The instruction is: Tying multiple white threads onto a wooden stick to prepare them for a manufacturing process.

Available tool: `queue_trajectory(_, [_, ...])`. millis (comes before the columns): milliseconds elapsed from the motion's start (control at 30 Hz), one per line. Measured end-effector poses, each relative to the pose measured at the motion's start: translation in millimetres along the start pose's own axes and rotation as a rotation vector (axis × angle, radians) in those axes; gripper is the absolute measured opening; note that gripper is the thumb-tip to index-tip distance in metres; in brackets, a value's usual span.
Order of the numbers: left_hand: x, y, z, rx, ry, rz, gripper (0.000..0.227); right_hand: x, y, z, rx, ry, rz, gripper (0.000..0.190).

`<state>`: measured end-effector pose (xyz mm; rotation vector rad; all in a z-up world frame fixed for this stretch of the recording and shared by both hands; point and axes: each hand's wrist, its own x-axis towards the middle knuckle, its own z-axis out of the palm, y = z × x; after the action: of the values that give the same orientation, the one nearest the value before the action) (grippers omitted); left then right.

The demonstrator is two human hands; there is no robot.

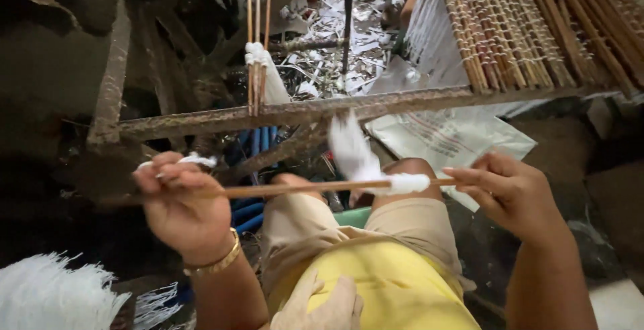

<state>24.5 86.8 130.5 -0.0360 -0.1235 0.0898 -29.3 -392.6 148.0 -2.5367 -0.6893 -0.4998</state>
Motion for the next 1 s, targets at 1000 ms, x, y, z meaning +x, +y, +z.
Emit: queue_trajectory(1000, [-23,-79,-7,1.785,-0.269,0.371,0.033,10,-26,-28,-0.003,-0.234,0.151,0.027])
